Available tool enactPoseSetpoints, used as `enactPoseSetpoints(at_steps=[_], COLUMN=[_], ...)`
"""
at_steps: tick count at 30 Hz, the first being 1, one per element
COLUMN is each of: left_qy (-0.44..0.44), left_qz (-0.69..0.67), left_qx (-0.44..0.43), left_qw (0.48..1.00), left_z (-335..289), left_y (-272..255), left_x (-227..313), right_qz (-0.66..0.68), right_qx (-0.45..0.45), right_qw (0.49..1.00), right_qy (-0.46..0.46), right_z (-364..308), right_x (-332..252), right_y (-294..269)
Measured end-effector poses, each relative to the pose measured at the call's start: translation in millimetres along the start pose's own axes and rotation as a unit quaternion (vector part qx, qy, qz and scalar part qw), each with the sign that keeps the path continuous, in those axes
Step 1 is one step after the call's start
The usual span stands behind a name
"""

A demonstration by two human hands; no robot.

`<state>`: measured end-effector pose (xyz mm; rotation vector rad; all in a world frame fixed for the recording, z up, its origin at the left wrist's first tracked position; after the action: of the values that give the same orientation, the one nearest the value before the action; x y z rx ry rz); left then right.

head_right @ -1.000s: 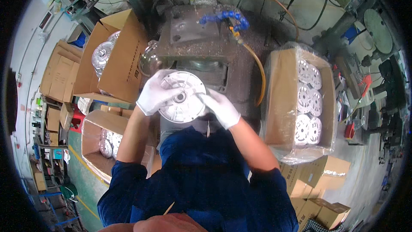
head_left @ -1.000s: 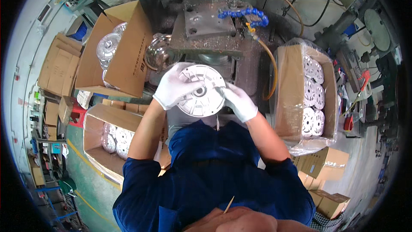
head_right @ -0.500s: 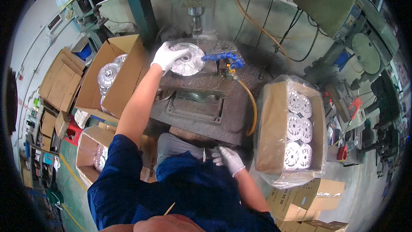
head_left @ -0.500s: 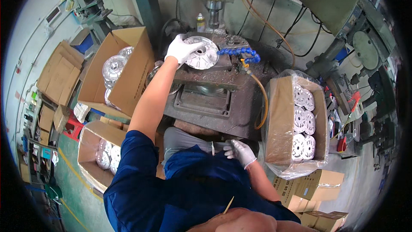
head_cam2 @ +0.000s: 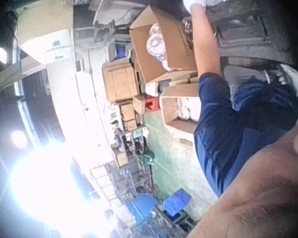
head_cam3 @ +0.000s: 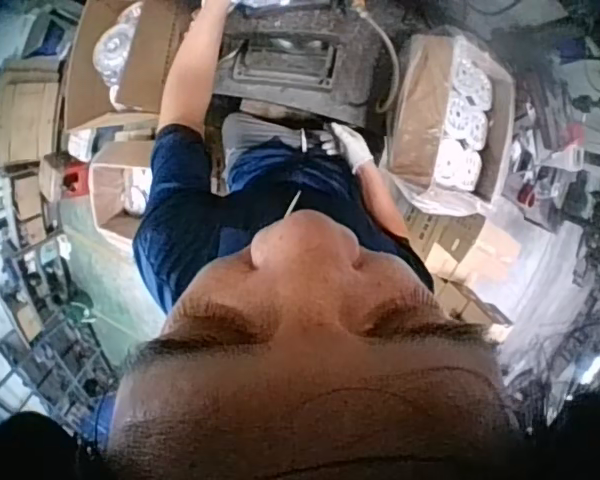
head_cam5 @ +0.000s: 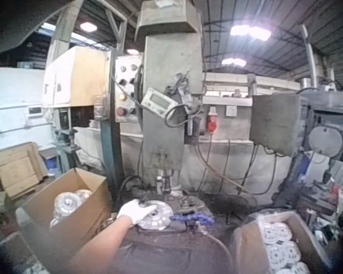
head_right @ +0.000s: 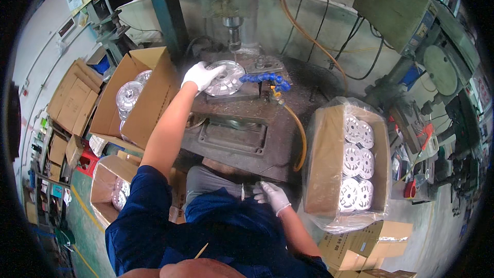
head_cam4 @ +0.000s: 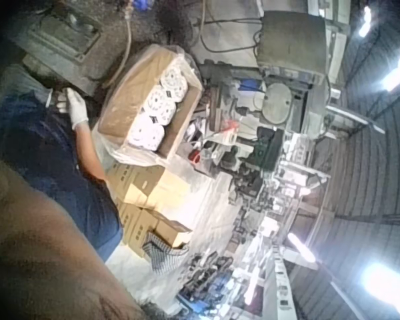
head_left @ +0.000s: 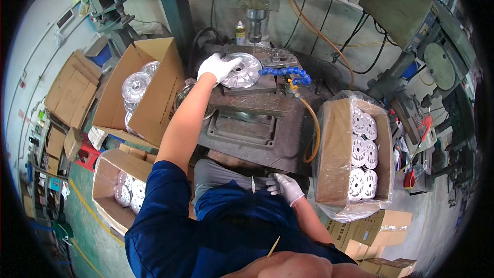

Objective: Loading and unloading metal disk parts onto an industrial machine for processing.

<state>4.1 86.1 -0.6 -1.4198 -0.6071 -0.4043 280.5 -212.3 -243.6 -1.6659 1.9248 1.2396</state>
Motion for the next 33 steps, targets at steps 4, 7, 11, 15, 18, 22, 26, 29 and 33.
enactPoseSetpoints(at_steps=[4, 7, 11, 15, 18, 22, 26, 29, 33], left_qy=[-0.010, -0.013, -0.028, -0.018, -0.021, -0.015, -0.017, -0.007, -0.003], left_qz=[0.050, 0.057, 0.035, 0.025, 0.070, 0.068, 0.025, 0.002, -0.030], left_qx=[0.009, 0.007, -0.037, -0.021, -0.024, -0.007, -0.009, 0.000, -0.001], left_qw=[0.999, 0.998, 0.998, 0.999, 0.997, 0.998, 1.000, 1.000, 1.000], left_z=[4, 2, 6, 6, 4, 3, 13, 16, 20], left_y=[-3, -4, 5, 5, 2, 0, 10, 10, 14], left_x=[-2, -1, -10, -7, -2, -2, -15, -18, -20], right_qz=[-0.042, -0.050, -0.049, -0.056, -0.054, -0.070, -0.075, -0.076, 0.068], right_qx=[0.012, 0.019, 0.036, 0.033, 0.036, 0.026, 0.026, 0.015, -0.074], right_qw=[0.999, 0.999, 0.998, 0.998, 0.998, 0.997, 0.997, 0.997, 0.988], right_qy=[-0.005, -0.009, 0.002, 0.000, 0.009, -0.004, 0.005, 0.025, 0.118], right_z=[0, -3, -5, -5, -5, -1, 5, 11, 35], right_x=[-1, 1, 11, 13, 14, 13, 18, 29, 70], right_y=[3, -2, -11, -12, -10, -7, -11, -12, -13])
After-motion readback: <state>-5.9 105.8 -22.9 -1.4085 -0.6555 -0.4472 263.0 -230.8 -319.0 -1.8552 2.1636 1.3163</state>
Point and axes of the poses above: each hand's wrist, its own z-axis towards the middle knuckle, its own y-axis out of the palm, x = y × z, the point moved 7 cm from there along z, towards the middle knuckle, and after that the axes turned 2 degrees about z, right-handed, at the moved point
